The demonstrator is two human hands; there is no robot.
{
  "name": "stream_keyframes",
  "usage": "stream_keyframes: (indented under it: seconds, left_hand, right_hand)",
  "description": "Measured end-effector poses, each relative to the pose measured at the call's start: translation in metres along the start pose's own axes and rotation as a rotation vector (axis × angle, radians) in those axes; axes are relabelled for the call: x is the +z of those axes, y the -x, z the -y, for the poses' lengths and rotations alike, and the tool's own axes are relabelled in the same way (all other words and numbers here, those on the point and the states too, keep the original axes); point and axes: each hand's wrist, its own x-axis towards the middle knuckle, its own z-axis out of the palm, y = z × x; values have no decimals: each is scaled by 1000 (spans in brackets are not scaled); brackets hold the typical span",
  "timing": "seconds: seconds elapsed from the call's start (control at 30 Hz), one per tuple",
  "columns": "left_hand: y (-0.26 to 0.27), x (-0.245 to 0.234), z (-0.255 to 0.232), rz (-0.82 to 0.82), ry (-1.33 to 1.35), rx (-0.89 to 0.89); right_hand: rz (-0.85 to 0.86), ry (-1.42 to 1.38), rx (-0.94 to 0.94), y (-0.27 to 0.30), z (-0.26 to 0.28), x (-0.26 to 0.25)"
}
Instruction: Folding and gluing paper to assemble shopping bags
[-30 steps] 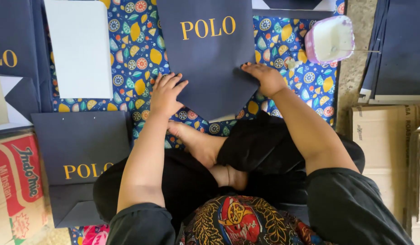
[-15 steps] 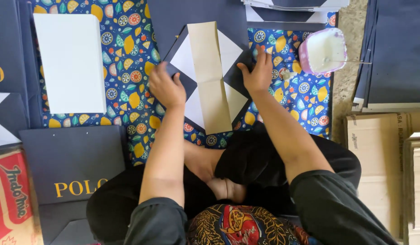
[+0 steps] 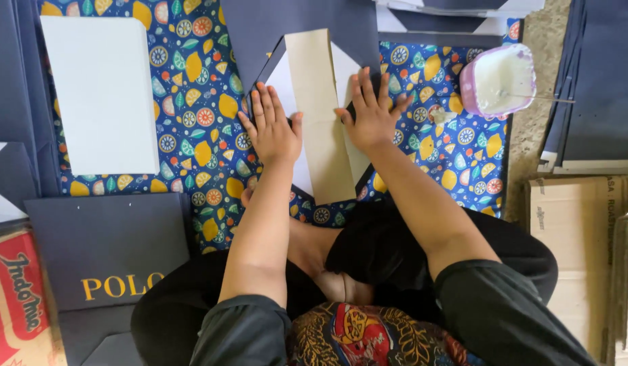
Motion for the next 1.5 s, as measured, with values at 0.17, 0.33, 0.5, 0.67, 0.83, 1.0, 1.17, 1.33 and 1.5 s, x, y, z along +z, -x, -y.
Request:
stream_keyframes:
  seconds: [0.17, 0.33, 0.5, 0.67, 0.83, 1.0, 1.17, 1.33, 1.5]
  left_hand:
    - [-6, -8, -3, 60, 23, -5]
    - [-7, -17, -3, 208, 47, -41]
    - [-5, -11, -4, 166, 41, -111]
    - [-9, -21, -4, 183, 32, -117]
    - [-16, -47, -8, 368, 70, -139]
    - [-16, -58, -10, 459, 71, -153]
    - [-20, -54, -6, 437, 62, -97]
    - [-23, -58, 0, 434, 95, 11]
    - [-20, -52, -1, 404, 93, -33]
  right_hand:
    - [6, 29, 103, 4, 41, -10]
    - [17, -26, 136, 8, 57, -7]
    - [19, -3, 91, 2, 46, 4]
    - [-15, -6, -4, -16, -11, 25]
    - [-30, -8, -6, -11, -5, 19]
    - [3, -16, 79, 1, 11, 16]
    - [-55, 57, -57, -18, -32, 38]
    - [-280, 72, -110, -4, -40, 60]
    - [-155, 27, -64, 2, -38, 54]
